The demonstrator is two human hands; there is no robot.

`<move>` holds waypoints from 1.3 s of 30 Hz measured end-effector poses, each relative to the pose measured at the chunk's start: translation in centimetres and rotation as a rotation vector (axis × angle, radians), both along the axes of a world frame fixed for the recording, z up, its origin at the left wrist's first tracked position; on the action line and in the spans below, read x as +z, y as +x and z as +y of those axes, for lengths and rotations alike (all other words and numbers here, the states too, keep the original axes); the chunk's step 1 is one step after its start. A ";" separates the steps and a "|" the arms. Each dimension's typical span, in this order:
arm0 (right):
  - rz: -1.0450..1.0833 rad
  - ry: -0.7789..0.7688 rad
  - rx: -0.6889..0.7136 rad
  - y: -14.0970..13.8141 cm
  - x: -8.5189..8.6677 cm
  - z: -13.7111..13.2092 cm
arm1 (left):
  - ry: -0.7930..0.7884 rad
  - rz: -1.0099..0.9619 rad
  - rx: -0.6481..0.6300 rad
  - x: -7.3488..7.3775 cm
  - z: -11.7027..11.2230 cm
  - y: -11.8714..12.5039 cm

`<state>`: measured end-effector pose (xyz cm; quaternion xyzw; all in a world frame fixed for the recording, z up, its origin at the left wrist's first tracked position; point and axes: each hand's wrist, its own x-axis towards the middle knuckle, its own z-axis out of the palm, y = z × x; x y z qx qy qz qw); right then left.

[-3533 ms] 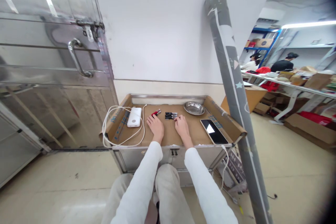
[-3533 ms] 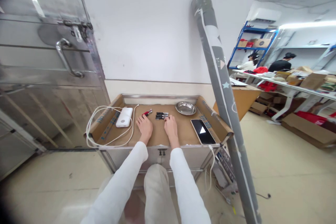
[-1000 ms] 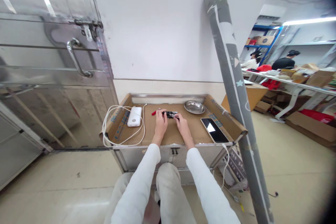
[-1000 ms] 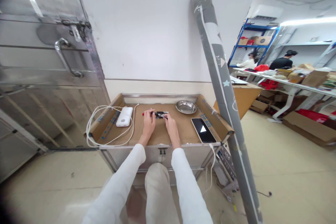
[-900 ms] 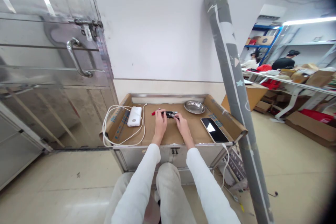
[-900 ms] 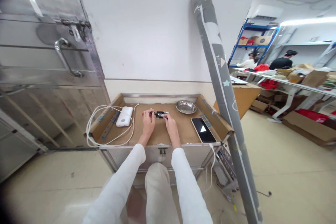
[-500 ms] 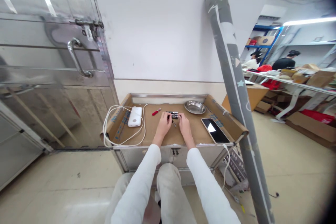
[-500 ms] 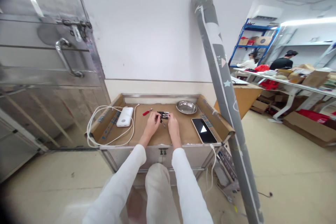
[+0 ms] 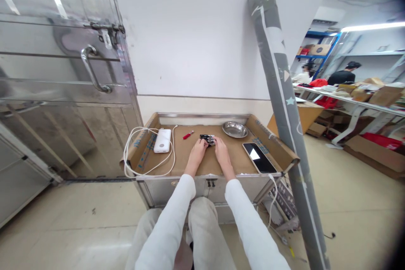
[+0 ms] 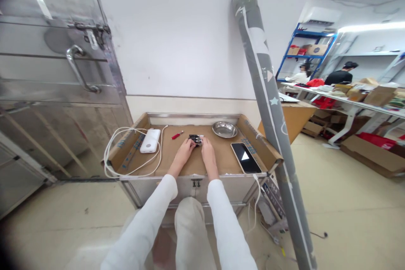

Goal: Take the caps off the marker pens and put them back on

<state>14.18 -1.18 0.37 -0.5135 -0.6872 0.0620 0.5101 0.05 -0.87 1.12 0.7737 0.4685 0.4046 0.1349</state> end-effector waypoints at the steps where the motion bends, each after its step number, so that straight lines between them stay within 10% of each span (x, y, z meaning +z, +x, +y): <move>1: -0.004 -0.004 0.011 0.0 0.0 0.0 | 0.002 0.001 0.027 0.0 0.0 0.0; 39: -0.135 -0.068 0.019 -0.1 -0.3 0.0 | 0.159 0.180 0.061 0.1 -0.1 -0.1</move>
